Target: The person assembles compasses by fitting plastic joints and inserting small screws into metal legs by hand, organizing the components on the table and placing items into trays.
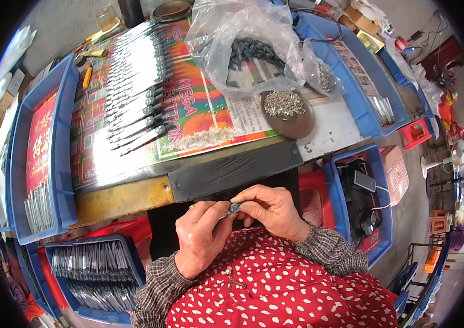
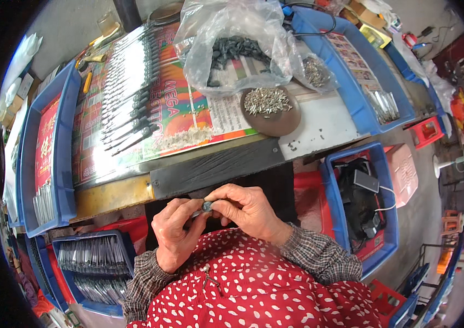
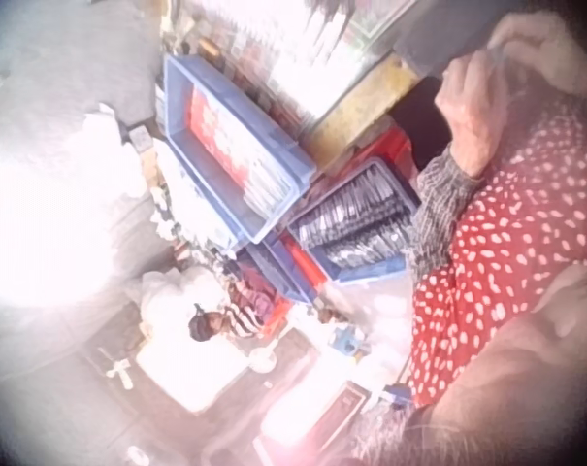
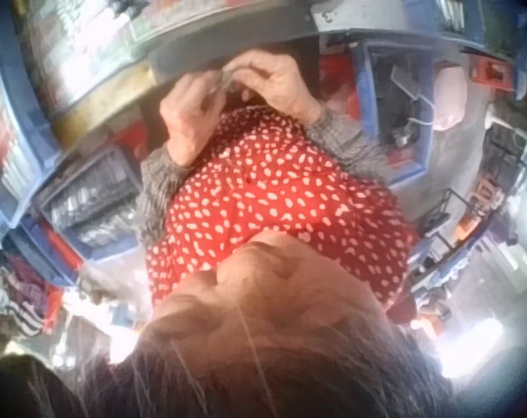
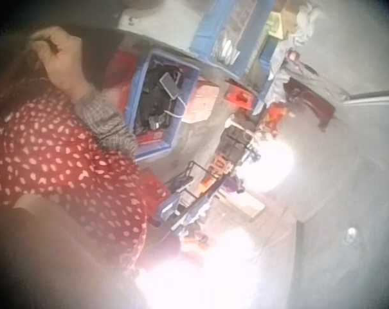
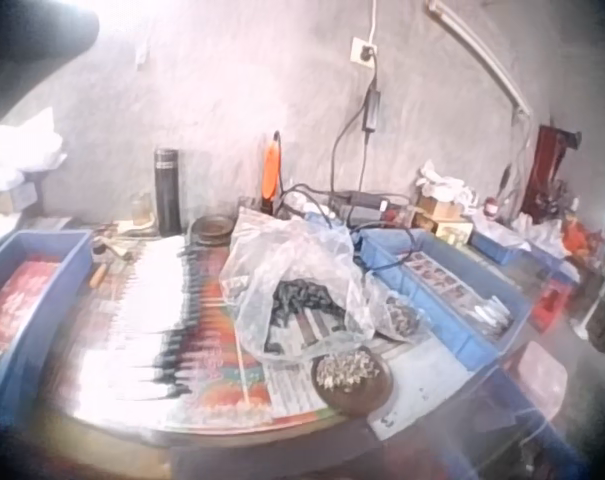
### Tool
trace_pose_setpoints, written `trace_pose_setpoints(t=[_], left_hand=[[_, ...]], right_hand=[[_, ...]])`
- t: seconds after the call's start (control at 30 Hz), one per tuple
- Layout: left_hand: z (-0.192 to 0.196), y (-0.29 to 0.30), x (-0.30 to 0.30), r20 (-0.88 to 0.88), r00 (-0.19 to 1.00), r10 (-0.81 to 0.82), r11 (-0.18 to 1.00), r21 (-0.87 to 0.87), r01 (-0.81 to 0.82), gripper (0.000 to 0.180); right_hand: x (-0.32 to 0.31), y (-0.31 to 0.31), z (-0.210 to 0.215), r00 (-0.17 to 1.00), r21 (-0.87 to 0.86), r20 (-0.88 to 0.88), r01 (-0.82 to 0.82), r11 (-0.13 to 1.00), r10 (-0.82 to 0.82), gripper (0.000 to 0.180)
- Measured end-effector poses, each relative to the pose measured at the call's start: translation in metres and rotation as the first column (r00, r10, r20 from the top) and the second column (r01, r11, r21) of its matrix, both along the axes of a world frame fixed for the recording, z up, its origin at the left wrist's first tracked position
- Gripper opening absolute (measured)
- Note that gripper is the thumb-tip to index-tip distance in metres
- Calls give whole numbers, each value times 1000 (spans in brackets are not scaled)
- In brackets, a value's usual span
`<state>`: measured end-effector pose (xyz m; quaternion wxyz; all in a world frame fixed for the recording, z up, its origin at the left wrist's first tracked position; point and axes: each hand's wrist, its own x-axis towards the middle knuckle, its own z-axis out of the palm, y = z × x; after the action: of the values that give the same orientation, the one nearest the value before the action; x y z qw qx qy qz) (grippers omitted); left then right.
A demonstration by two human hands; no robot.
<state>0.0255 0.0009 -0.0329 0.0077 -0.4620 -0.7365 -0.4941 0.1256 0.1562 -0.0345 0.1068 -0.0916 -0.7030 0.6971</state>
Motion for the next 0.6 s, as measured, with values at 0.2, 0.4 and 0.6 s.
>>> trace_pose_setpoints(t=[0.2, 0.4, 0.6], left_hand=[[7, 3, -4, -45, 999, 11, 999, 35, -9, 27], [9, 5, -6, -22, 1000, 5, 1000, 27, -4, 25], [13, 3, -13, -14, 1000, 21, 1000, 4, -21, 24]], right_hand=[[-2, 19, 19, 995, 205, -56, 88, 975, -78, 16], [-5, 50, 32, 955, 646, -233, 294, 704, -185, 16], [-15, 73, 35, 894, 796, -373, 446, 409, -250, 16]])
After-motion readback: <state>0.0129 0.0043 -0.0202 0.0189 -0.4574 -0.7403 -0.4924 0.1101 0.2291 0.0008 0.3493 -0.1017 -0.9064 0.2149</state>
